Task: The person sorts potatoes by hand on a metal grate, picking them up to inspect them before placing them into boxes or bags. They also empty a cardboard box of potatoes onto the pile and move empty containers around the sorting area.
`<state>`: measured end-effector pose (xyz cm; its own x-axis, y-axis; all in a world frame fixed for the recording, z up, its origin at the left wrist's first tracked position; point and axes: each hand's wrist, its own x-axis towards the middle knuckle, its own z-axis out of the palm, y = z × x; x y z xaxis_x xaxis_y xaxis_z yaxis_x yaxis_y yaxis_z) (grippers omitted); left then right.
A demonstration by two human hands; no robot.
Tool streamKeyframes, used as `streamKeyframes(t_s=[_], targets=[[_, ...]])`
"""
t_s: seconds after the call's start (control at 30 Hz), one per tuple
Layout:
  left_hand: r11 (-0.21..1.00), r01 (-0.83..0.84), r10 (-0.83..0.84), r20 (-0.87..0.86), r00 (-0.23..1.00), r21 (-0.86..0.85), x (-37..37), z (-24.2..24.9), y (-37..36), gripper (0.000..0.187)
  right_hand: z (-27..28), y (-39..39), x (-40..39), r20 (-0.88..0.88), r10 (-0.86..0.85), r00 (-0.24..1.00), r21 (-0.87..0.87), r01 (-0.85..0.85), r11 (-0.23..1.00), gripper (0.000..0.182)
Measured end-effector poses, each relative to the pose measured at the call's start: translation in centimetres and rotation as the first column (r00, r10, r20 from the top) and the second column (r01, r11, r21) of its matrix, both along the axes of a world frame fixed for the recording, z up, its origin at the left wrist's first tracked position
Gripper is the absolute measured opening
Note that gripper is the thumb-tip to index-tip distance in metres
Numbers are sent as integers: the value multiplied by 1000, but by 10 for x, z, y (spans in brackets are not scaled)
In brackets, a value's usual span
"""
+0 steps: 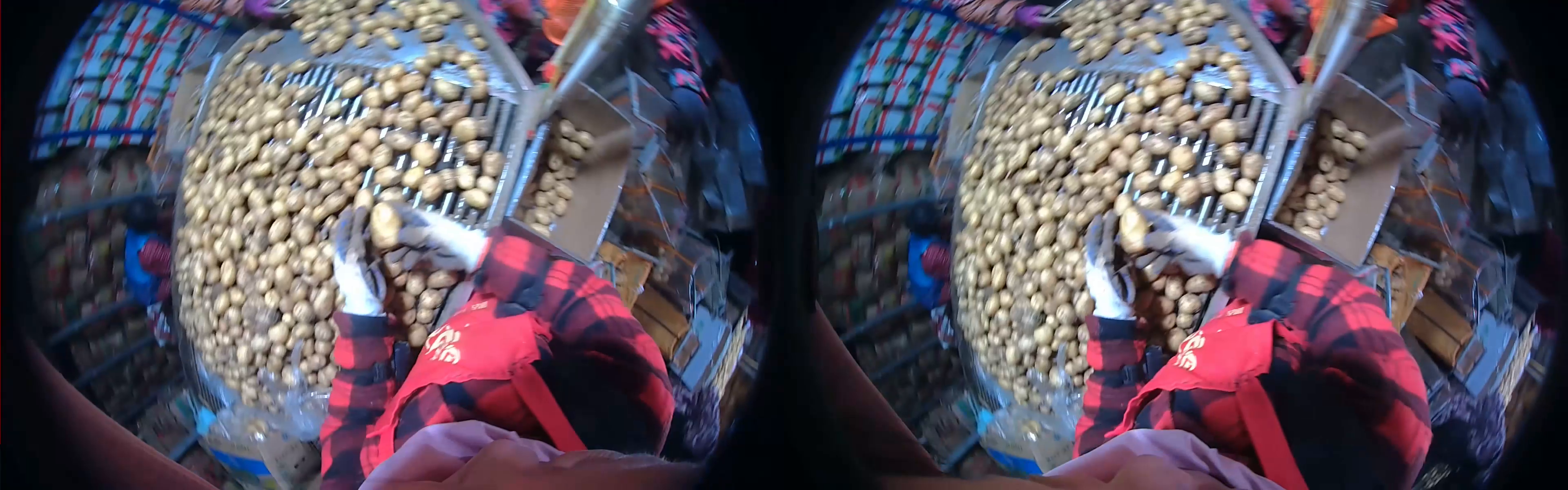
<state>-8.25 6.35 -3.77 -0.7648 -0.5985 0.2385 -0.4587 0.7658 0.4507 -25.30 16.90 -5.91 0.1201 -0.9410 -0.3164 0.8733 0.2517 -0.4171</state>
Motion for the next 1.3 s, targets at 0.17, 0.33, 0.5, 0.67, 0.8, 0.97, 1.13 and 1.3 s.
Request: streamKeyframes(t_s=[0.17, 0.33, 0.5, 0.67, 0.8, 0.97, 1.13, 1.3], targets=[[217, 228, 650, -315, 692, 949, -33, 3, 31, 66, 10, 0, -2, -227, 80, 971, 30, -75, 997, 58], [284, 72, 726, -263, 635, 956, -32, -4, 23, 39, 16, 4, 17, -19, 61, 998, 40, -60, 997, 67], [601, -140, 491, -225, 842, 787, -26, -15, 38, 28, 43, 25, -19, -161, 37, 986, 83, -24, 996, 64], [930, -315, 346, -156, 925, 191, 31, -27, 32, 22, 24, 122, -130, -438, -344, 830, 62, 410, 910, 66], [960, -276, 279, 124, 952, -39, 48, -51, 52, 37, -8, 110, -161, -706, 207, -678, -85, 372, 924, 59], [947, -313, 319, 121, 940, -67, 42, -55, 57, 38, -23, -32, -36, -832, -155, -533, -81, -159, 984, 58], [952, -302, 306, 108, 946, -52, 46, -56, 57, 39, -69, -159, -18, -637, -130, -760, -23, -149, 989, 48], [958, -287, 285, 137, 949, -11, 49, -57, 58, 39, -67, -256, -70, -488, -15, -873, -58, 16, 998, 41]])
